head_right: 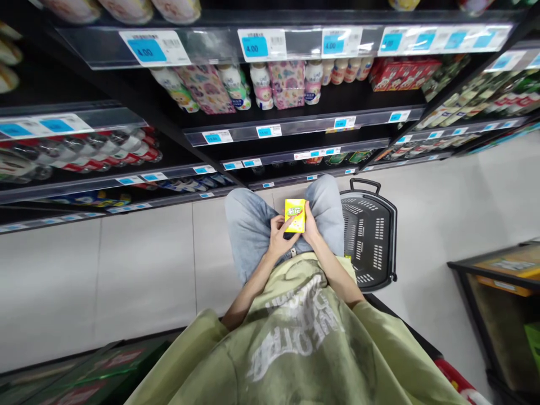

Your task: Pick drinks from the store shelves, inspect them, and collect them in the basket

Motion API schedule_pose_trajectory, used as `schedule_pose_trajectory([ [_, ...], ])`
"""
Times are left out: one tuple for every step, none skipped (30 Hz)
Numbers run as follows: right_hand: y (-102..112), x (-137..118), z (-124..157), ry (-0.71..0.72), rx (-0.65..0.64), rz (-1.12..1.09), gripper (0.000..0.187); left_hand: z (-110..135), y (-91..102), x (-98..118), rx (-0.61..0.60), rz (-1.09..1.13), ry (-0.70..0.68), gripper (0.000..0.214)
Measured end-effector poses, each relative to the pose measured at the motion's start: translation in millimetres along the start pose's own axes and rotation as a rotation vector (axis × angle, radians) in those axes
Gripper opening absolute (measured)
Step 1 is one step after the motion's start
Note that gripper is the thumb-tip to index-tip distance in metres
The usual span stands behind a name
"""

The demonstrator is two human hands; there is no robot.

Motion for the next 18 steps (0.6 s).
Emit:
schedule_pose_trajectory([
  [-1.5, 0.6, 0.6, -0.014, -0.003, 0.000, 0.084, 0.1, 0.0, -0.8, 0.004, -0.006, -0.006, 0.057],
  [-2.4, 1.1, 1.0, -0.022, -0.006, 0.004, 0.084, 0.2, 0.1, -1.5, 0.013, -0.010, -0.016, 0.056],
  [-3.0, 1.2, 1.3, -0.027, -0.009, 0.007, 0.083, 0.3, 0.4, -2.0, 0.024, -0.017, -0.028, 0.054],
  [-3.3, 1.1, 1.4, -0.029, -0.011, 0.005, 0.082, 0.5, 0.5, -2.2, 0.036, -0.030, -0.043, 0.053],
  [-3.2, 1.0, 1.5, -0.033, -0.012, -0.005, 0.081, 0.8, 0.7, -2.4, 0.049, -0.053, -0.059, 0.051],
  [-3.0, 1.1, 1.7, -0.038, -0.010, -0.024, 0.078, 1.1, 0.7, -2.3, 0.061, -0.085, -0.077, 0.049],
  [-2.8, 1.0, 2.0, -0.044, -0.006, -0.049, 0.076, 1.4, 0.6, -1.9, 0.073, -0.123, -0.096, 0.048],
  [-2.6, 1.0, 2.4, -0.049, 0.000, -0.076, 0.074, 1.7, 0.6, -1.1, 0.086, -0.159, -0.120, 0.047],
  [-2.5, 1.1, 2.9, -0.056, 0.008, -0.101, 0.071, 2.0, 0.9, 0.2, 0.103, -0.187, -0.147, 0.047],
  [-2.6, 1.0, 3.6, -0.062, 0.017, -0.121, 0.069, 2.4, 1.5, 1.9, 0.122, -0.204, -0.177, 0.047],
  [-2.9, 0.8, 4.3, -0.065, 0.025, -0.135, 0.067, 2.8, 2.4, 3.8, 0.142, -0.210, -0.207, 0.048],
  [-3.2, 0.5, 5.0, -0.066, 0.034, -0.144, 0.065, 3.2, 3.2, 5.3, 0.159, -0.211, -0.232, 0.048],
  [-3.7, 0.3, 5.6, -0.069, 0.042, -0.150, 0.064, 3.4, 3.8, 6.1, 0.170, -0.212, -0.246, 0.049],
  [-4.2, 0.2, 6.1, -0.072, 0.048, -0.154, 0.063, 3.3, 3.9, 6.2, 0.172, -0.216, -0.249, 0.049],
  [-4.7, 0.1, 6.5, -0.075, 0.053, -0.157, 0.062, 3.1, 3.5, 5.7, 0.167, -0.224, -0.244, 0.050],
  [-5.2, 0.1, 6.7, -0.077, 0.057, -0.160, 0.062, 2.8, 2.9, 4.9, 0.158, -0.231, -0.236, 0.050],
  [-5.4, 0.0, 6.7, -0.078, 0.060, -0.161, 0.062, 2.5, 2.4, 4.1, 0.152, -0.233, -0.230, 0.050],
  [-5.4, 0.0, 6.5, -0.078, 0.064, -0.160, 0.062, 2.4, 2.0, 3.5, 0.149, -0.230, -0.227, 0.050],
])
Point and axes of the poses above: each hand's wrist, its own z-axis away from the middle knuckle, its own y-axis out of the back of the hand, x = y × z, the point moved 7 cm from there along -z, towards the middle knuckle, and after that the axes turned 15 degrees about -z, right-handed, at the moved point
